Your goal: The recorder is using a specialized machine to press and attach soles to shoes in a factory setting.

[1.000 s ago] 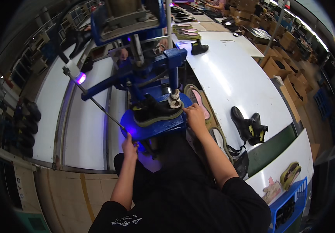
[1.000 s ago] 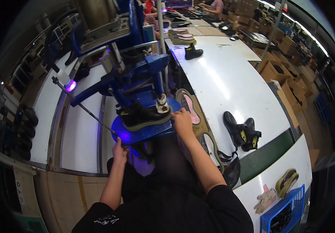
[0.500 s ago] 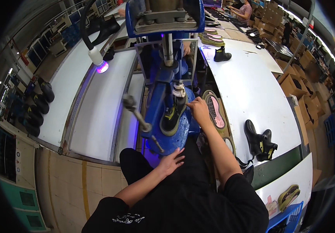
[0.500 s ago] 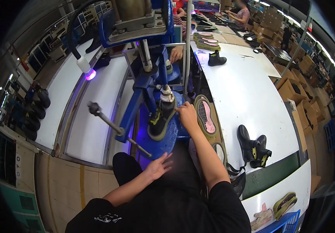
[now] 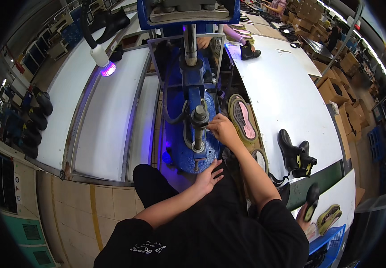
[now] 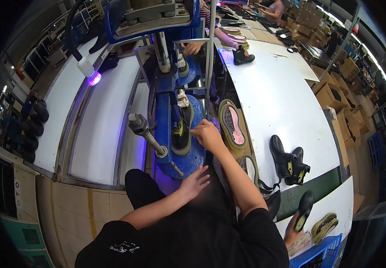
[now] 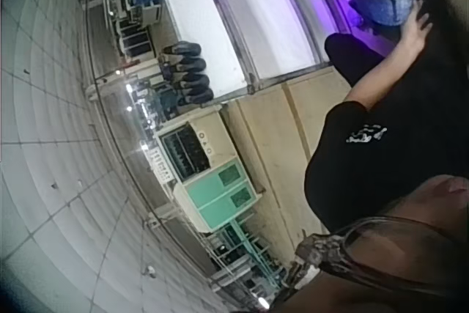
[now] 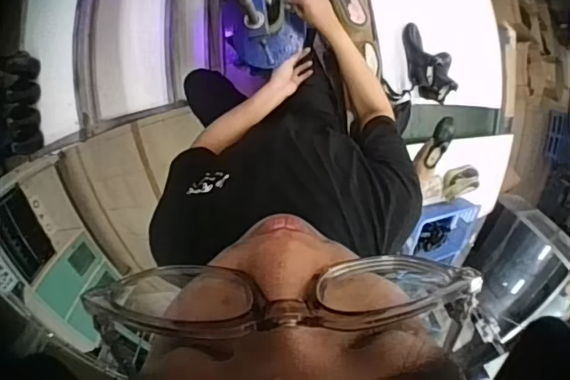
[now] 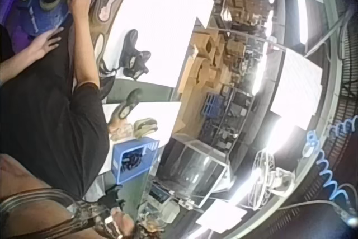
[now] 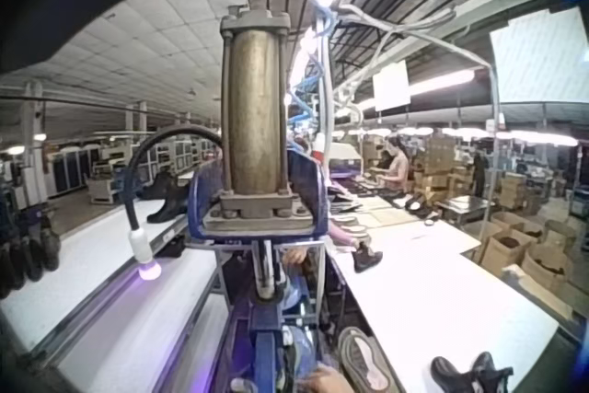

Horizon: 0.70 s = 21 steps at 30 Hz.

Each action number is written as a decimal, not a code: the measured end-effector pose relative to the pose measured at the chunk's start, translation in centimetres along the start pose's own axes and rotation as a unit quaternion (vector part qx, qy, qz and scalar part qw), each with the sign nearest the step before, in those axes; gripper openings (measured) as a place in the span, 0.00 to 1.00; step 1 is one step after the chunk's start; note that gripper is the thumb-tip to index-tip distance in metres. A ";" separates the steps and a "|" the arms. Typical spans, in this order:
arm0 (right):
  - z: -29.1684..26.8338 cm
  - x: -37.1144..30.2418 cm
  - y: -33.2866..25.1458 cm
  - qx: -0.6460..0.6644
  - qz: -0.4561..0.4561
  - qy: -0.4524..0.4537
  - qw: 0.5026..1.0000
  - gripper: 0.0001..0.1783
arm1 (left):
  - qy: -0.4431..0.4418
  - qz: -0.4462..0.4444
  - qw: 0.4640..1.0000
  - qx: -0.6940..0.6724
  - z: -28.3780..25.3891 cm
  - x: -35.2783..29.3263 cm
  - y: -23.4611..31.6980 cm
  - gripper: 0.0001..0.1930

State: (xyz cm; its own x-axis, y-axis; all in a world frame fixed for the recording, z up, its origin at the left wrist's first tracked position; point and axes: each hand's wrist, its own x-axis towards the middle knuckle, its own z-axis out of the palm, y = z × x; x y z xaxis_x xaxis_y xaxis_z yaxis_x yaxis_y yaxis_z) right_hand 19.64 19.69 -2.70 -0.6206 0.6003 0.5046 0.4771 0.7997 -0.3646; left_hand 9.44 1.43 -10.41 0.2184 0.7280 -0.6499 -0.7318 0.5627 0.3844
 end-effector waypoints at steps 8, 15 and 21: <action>0.1 -4.1 -8.4 -0.094 0.123 0.018 0.988 0.19 | -0.037 -0.003 0.999 -0.017 -2.3 1.8 -1.3 0.14; 0.8 -5.1 -13.3 -0.143 0.180 -0.020 0.973 0.20 | -0.258 0.204 0.942 0.070 -6.3 5.3 -4.4 0.23; -0.3 -5.9 -12.8 0.002 0.237 0.031 0.971 0.27 | -0.206 0.059 0.977 -0.012 -6.3 5.3 -2.7 0.22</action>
State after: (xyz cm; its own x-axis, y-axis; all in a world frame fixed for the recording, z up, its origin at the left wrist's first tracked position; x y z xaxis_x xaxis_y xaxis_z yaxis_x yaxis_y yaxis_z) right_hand 17.34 5.91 -0.74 -0.2929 0.8992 0.3252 0.6970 0.4336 -0.5711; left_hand 8.51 1.29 -19.05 0.3683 0.8861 -0.2815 -0.7816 0.4590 0.4223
